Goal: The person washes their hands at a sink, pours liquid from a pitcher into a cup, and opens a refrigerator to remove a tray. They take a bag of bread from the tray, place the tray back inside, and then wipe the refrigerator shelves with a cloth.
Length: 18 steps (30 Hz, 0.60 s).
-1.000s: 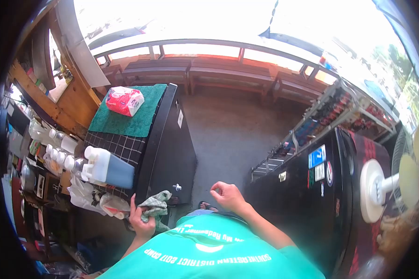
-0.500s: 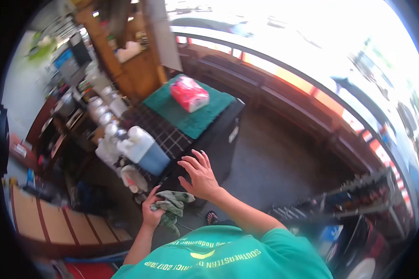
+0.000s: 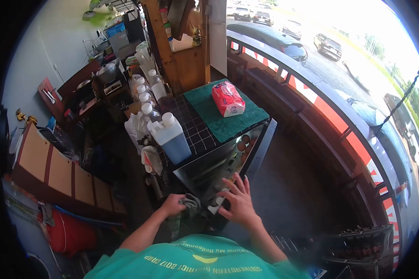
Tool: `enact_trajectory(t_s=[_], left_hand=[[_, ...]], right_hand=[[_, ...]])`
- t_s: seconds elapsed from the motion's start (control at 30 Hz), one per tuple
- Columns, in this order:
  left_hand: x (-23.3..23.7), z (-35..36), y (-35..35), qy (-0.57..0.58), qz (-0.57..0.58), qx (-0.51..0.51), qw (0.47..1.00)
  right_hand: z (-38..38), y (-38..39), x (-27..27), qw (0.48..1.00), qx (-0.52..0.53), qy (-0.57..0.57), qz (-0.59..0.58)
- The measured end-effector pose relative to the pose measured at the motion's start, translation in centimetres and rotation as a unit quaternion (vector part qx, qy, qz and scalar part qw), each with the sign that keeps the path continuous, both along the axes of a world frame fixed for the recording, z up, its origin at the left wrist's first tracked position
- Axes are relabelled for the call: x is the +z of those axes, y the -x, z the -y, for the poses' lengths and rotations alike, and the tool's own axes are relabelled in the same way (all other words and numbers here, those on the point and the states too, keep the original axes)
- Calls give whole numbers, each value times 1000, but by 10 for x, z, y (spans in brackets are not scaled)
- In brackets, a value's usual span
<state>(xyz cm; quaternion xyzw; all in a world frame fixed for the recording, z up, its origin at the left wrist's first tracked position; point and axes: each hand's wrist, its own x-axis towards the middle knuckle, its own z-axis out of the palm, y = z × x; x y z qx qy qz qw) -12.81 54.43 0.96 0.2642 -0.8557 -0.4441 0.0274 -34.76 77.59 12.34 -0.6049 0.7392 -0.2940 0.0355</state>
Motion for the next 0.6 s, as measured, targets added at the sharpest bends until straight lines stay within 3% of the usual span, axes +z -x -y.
enact_trajectory(t_s=[0.03,0.07,0.1,0.13,0.2,0.23,0.3,0.33,0.43,0.5,0.6], left_hand=[[8,0,20,131,67,-73,986],[8,0,41,133,68,-76,986],[4,2,63,198,162,-142,956],[4,5,82,260,253,-206,909],[17,6,110,406,318,-263,816],[-26,23,121,453,307,-229,805],[-101,53,144,487,331,-164,791],[-103,59,157,478,366,-132,787],[-91,66,173,467,402,-150,773],[-77,68,183,378,427,-155,807],[-56,54,187,395,420,-204,791]], right_hand=[[-12,6,2,1000,-3,2,2],[-24,9,5,998,-51,-4,31],[-35,13,8,993,-100,-9,61],[-46,19,9,984,-138,-29,109],[-70,26,18,960,-205,-76,175],[-81,30,20,957,-215,-78,181],[-107,34,19,926,-291,-37,238],[-119,36,21,925,-314,-84,195],[-137,43,30,868,-389,-158,265],[-147,47,20,877,-437,-123,155],[-162,66,19,855,-494,-138,75]])
